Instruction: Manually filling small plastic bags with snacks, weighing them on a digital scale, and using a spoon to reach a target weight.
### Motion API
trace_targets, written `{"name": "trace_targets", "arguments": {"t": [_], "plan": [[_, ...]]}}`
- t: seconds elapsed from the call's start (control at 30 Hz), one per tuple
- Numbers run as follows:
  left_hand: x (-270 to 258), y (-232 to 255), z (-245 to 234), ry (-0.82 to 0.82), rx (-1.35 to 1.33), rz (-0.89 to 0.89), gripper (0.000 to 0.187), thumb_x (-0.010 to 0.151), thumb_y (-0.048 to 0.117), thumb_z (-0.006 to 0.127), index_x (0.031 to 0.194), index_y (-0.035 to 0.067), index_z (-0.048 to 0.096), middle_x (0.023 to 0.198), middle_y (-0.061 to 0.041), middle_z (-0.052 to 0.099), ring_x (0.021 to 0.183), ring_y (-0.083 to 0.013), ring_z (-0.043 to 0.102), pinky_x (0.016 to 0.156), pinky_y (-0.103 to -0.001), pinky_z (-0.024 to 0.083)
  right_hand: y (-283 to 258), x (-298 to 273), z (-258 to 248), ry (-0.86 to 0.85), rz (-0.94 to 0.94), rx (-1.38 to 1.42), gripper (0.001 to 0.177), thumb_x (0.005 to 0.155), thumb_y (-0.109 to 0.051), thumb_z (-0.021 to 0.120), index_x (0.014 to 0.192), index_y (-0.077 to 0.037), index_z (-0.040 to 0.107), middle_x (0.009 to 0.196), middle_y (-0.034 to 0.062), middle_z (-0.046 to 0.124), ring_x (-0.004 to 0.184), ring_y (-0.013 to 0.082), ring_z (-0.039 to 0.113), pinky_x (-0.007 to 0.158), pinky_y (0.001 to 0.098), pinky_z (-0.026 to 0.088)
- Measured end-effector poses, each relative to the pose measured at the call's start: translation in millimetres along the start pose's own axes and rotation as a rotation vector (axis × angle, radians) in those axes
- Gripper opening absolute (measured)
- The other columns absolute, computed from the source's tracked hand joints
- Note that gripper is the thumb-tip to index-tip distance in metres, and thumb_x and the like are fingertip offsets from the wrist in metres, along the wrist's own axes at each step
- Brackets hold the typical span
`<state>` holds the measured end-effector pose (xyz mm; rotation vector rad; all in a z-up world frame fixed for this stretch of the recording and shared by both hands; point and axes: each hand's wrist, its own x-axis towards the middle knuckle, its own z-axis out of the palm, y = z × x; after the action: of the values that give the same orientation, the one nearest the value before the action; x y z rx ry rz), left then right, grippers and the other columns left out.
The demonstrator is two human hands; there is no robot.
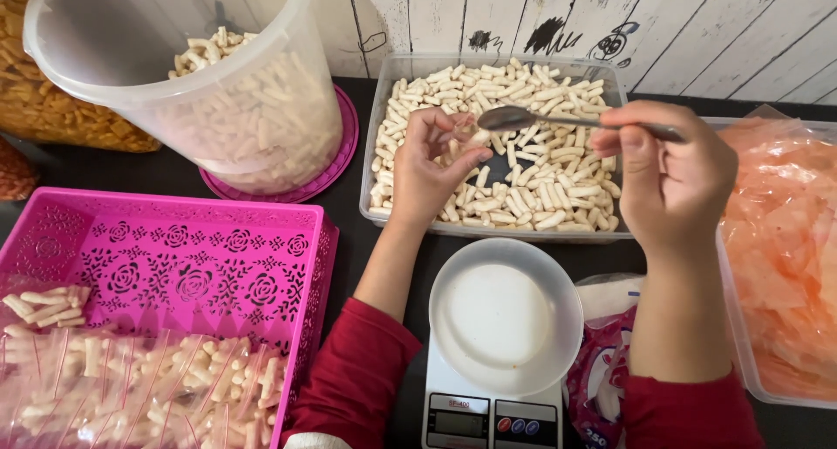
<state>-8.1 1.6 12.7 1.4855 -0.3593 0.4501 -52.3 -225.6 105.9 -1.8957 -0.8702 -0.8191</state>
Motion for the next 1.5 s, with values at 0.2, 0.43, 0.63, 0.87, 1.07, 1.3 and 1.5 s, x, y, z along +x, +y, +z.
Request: {"name": "trace_targets", "arguments": {"t": [0.2, 0.43, 0.63, 0.87, 1.07, 1.3, 1.5], "plan": [[-1, -4, 0, -0.031, -0.055, 0.027, 0.044, 0.082, 0.005, 0.081, 0.104, 0.011, 0.044, 0.116, -0.02, 0.069, 0.12, -0.0206, 0.066, 0.099, -0.025, 0.057, -6, 2, 5, -0.092, 0.094, 0.037, 0.021, 0.111, -0.004, 0.048, 0.112, 0.013, 0.062, 0.098, 0.024, 0.068, 0.088, 0.0266, 0.069, 0.084, 0.0334, 0.061], [-1, -4, 0, -0.023, -0.049, 0.03, 0.044, 0.082, 0.006, 0.081, 0.103, 0.011, 0.044, 0.115, -0.018, 0.068, 0.123, -0.0224, 0.064, 0.101, -0.028, 0.058, 1, 1, -2, -0.053, 0.015, 0.0, 0.023, 0.113, -0.002, 0.047, 0.113, 0.018, 0.06, 0.096, 0.0276, 0.067, 0.087, 0.031, 0.07, 0.08, 0.0352, 0.062], [-1, -1, 0, -0.028, -0.041, 0.004, 0.044, 0.08, 0.005, 0.082, 0.103, 0.012, 0.045, 0.116, -0.02, 0.07, 0.122, -0.0225, 0.066, 0.1, -0.027, 0.058, 1, 0, 4, -0.111, 0.119, 0.066, 0.024, 0.111, -0.008, 0.049, 0.114, 0.012, 0.062, 0.099, 0.0232, 0.068, 0.091, 0.0276, 0.07, 0.084, 0.0329, 0.061], [3, -5, -3, 0.052, -0.28, -0.109, 0.031, 0.089, -0.007, 0.072, 0.103, 0.008, 0.049, 0.113, -0.021, 0.071, 0.09, -0.018, 0.07, 0.074, -0.022, 0.061, 39, -5, -6, -0.096, 0.111, -0.143, 0.02, 0.118, 0.002, 0.045, 0.116, 0.013, 0.062, 0.091, 0.022, 0.067, 0.079, 0.0247, 0.068, 0.067, 0.0296, 0.06], [11, -2, 0, 0.234, -0.696, -0.452, 0.027, 0.102, 0.031, 0.059, 0.11, 0.009, 0.044, 0.114, -0.018, 0.072, 0.085, -0.017, 0.074, 0.072, -0.027, 0.064, 31, -6, 22, -0.341, 0.159, -0.232, 0.014, 0.102, -0.005, 0.06, 0.107, 0.003, 0.071, 0.079, 0.0253, 0.068, 0.074, 0.0447, 0.066, 0.067, 0.0524, 0.053], [18, -24, -13, 0.203, -0.96, -0.72, 0.051, 0.102, 0.053, 0.046, 0.121, 0.006, 0.047, 0.121, -0.021, 0.068, 0.099, -0.0256, 0.073, 0.084, -0.049, 0.064, -14, 16, 14, -0.855, 0.767, -0.221, 0.02, 0.081, -0.013, 0.072, 0.1, -0.007, 0.074, 0.091, 0.0169, 0.08, 0.089, 0.0356, 0.074, 0.084, 0.0484, 0.057], [16, -24, -6, 0.094, -0.842, -0.65, 0.05, 0.104, 0.043, 0.051, 0.132, 0.002, 0.054, 0.123, -0.017, 0.069, 0.104, -0.0236, 0.072, 0.088, -0.05, 0.064, 4, 9, 14, -1.017, 0.886, -0.229, 0.024, 0.08, -0.011, 0.073, 0.102, -0.001, 0.07, 0.097, 0.0229, 0.078, 0.096, 0.0408, 0.073, 0.088, 0.0504, 0.056]]}}
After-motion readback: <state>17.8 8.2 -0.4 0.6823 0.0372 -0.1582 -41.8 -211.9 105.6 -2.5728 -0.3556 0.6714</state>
